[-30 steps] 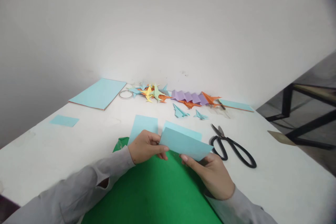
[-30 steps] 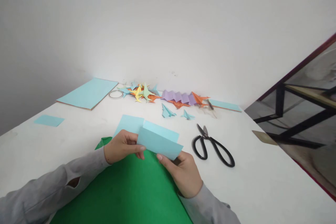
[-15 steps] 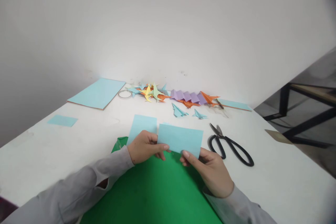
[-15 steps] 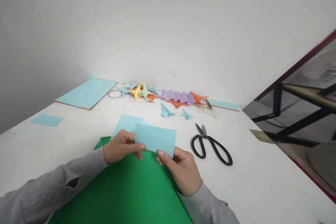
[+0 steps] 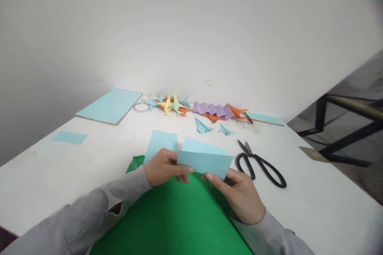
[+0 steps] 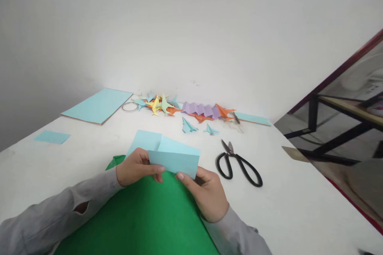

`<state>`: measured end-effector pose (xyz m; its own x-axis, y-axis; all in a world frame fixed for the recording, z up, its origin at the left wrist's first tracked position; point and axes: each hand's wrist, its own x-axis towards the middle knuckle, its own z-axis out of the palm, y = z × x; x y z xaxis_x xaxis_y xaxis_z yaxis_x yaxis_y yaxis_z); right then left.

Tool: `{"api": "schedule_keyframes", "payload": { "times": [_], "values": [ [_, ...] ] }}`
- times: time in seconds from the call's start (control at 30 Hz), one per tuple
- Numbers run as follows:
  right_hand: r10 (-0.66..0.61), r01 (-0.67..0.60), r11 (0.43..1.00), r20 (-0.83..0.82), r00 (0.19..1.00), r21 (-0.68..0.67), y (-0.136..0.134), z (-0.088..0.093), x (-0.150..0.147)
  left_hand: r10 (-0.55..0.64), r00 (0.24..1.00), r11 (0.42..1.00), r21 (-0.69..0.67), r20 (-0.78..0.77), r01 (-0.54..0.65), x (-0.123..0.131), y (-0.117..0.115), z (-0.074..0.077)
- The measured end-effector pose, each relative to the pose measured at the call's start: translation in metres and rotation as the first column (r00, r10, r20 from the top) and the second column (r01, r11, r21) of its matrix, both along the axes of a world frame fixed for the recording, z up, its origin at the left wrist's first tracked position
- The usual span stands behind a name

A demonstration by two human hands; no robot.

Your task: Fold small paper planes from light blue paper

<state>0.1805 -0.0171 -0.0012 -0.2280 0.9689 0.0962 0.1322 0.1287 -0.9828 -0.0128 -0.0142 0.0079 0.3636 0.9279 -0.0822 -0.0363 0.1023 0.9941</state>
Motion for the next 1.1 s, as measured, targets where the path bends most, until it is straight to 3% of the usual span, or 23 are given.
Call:
{"api": "schedule_keyframes", "payload": {
  "times": [0.1, 0.3, 0.5, 0.63, 0.87, 1.0, 1.1],
  "values": [
    [0.064, -0.063, 0.998, -0.007, 0.998, 0.03, 0.002, 0.002, 0.001, 0.044, 0.997, 0.999, 0.031, -0.057, -0.043, 0.001, -0.001, 0.004],
    [-0.026, 0.026, 1.0, -0.01, 1.0, 0.008, 0.005, 0.004, 0.001, 0.08, 0.985, 0.992, 0.108, -0.153, -0.063, 0.0, -0.001, 0.005],
    [0.028, -0.035, 0.995, -0.08, 0.996, -0.097, 0.005, -0.003, 0.001, 0.14, 0.99, 0.984, 0.114, -0.015, -0.137, 0.0, 0.001, 0.001],
    [0.032, -0.046, 0.994, -0.136, 0.99, -0.1, 0.004, -0.003, -0.001, 0.207, 0.978, 0.971, 0.128, -0.023, -0.203, -0.001, 0.001, -0.001],
    [-0.007, -0.006, 0.996, -0.144, 0.989, -0.089, 0.005, -0.002, -0.002, 0.254, 0.966, 0.964, 0.097, -0.045, -0.249, 0.0, 0.0, -0.003],
    [0.0, -0.003, 0.999, -0.088, 0.996, -0.034, 0.003, -0.005, 0.001, 0.273, 0.961, 0.96, 0.054, 0.044, -0.275, 0.001, 0.001, 0.001],
    [0.017, -0.017, 1.0, -0.166, 0.986, -0.002, 0.004, -0.006, 0.003, 0.345, 0.932, 0.936, 0.034, 0.115, -0.35, -0.002, 0.003, 0.002]
  ]
}}
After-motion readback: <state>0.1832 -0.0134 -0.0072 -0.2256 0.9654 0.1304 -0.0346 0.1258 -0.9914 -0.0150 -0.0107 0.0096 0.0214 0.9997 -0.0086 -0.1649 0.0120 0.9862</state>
